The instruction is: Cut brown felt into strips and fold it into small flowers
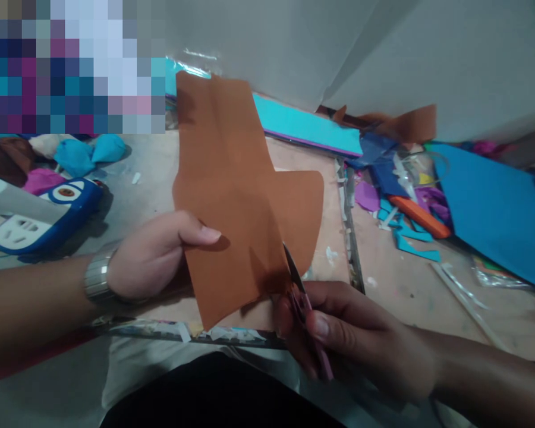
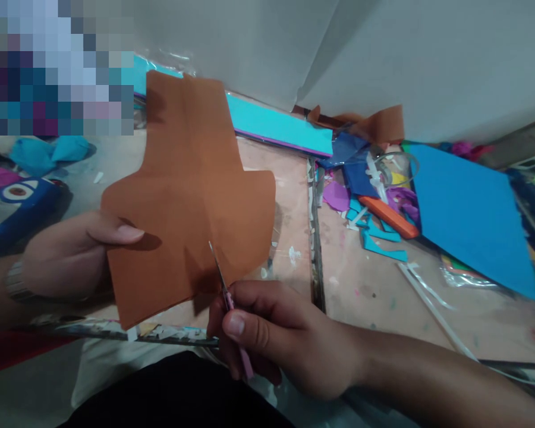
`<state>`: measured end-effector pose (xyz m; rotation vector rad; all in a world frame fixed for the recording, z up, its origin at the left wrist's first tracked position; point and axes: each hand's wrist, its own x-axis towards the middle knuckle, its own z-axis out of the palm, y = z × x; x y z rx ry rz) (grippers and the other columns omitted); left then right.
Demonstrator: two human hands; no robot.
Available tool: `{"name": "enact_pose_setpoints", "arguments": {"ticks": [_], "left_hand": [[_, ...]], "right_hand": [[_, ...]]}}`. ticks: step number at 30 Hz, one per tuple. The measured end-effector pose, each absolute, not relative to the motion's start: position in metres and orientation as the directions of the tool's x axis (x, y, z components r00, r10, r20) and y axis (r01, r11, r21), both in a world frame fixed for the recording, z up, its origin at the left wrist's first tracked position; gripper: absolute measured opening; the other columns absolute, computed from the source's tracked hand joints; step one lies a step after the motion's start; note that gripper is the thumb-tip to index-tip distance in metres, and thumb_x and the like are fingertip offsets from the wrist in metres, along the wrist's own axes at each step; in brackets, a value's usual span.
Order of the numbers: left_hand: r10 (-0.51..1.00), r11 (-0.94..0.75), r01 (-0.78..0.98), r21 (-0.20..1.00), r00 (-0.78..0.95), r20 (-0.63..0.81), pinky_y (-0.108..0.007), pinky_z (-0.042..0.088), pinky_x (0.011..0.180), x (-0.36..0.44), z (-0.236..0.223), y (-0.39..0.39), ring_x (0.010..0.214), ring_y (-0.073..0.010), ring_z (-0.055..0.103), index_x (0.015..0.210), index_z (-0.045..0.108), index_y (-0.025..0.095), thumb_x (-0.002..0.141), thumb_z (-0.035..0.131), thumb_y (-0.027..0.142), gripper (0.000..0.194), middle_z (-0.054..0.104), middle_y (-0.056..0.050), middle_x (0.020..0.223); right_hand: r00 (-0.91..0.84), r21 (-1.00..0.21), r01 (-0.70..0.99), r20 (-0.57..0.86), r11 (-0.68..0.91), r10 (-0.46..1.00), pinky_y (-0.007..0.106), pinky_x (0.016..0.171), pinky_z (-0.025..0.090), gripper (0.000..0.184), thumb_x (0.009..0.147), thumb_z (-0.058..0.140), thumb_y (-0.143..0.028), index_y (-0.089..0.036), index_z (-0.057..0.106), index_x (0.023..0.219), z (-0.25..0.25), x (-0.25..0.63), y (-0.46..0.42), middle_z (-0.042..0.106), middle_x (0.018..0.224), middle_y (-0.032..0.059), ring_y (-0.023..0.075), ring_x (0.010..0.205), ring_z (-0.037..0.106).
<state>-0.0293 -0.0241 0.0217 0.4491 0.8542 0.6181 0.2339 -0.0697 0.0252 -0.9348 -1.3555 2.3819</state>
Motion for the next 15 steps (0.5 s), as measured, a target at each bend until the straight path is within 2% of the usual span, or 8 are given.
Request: {"name": "enact_pose_setpoints", "arguments": {"ticks": [2, 6, 10, 15], "left_hand": [[0.658, 0.741, -0.305, 0.598, 0.504, -0.559, -0.046, 0.060, 0.083, -0.0300, 0.0211, -0.0244, 0.095, -0.0360, 0.076, 0.129, 0.067, 0.011, 0.065, 0.074, 0.031, 0.068, 0.081, -0.011, 0.103], [0.658, 0.746, -0.313, 0.588, 0.490, -0.573, -0.053, 0.057, 0.095, -0.0305, 0.0202, -0.0249, 0.101, -0.0391, 0.074, 0.126, 0.069, 0.012, 0.063, 0.076, 0.032, 0.067, 0.081, -0.011, 0.105], [0.655, 0.748, -0.346, 0.567, 0.527, -0.543, -0.056, 0.053, 0.103, -0.0306, 0.0189, -0.0246, 0.110, -0.0402, 0.072, 0.127, 0.068, 0.012, 0.068, 0.073, 0.031, 0.063, 0.080, -0.011, 0.109], [0.664, 0.737, -0.334, 0.587, 0.520, -0.538, -0.058, 0.052, 0.103, -0.0294, 0.0200, -0.0237, 0.113, -0.0415, 0.071, 0.126, 0.069, 0.013, 0.067, 0.072, 0.030, 0.062, 0.080, -0.011, 0.110]], "right_hand": [[-0.759, -0.831, 0.106, -0.422, -0.546, 0.496, 0.018, 0.048, 0.036, 0.042, 0.107, 0.050, -0.054, -0.014, 0.057, 0.096, 0.0250, 0.2335, -0.0697, 0.062, 0.075, 0.0023, 0.0067, 0.054, 0.048], [-0.758, -0.839, 0.101, -0.413, -0.534, 0.505, 0.018, 0.047, 0.035, 0.043, 0.107, 0.049, -0.055, -0.015, 0.056, 0.093, 0.0254, 0.2326, -0.0690, 0.061, 0.075, 0.0019, 0.0065, 0.053, 0.047], [-0.757, -0.845, 0.105, -0.410, -0.525, 0.508, 0.019, 0.047, 0.035, 0.043, 0.107, 0.049, -0.054, -0.015, 0.056, 0.091, 0.0260, 0.2325, -0.0683, 0.061, 0.075, 0.0019, 0.0066, 0.053, 0.047], [-0.747, -0.838, 0.123, -0.430, -0.531, 0.506, 0.020, 0.047, 0.034, 0.044, 0.107, 0.049, -0.054, -0.014, 0.058, 0.091, 0.0265, 0.2330, -0.0687, 0.061, 0.073, 0.0019, 0.0072, 0.052, 0.047]]}}
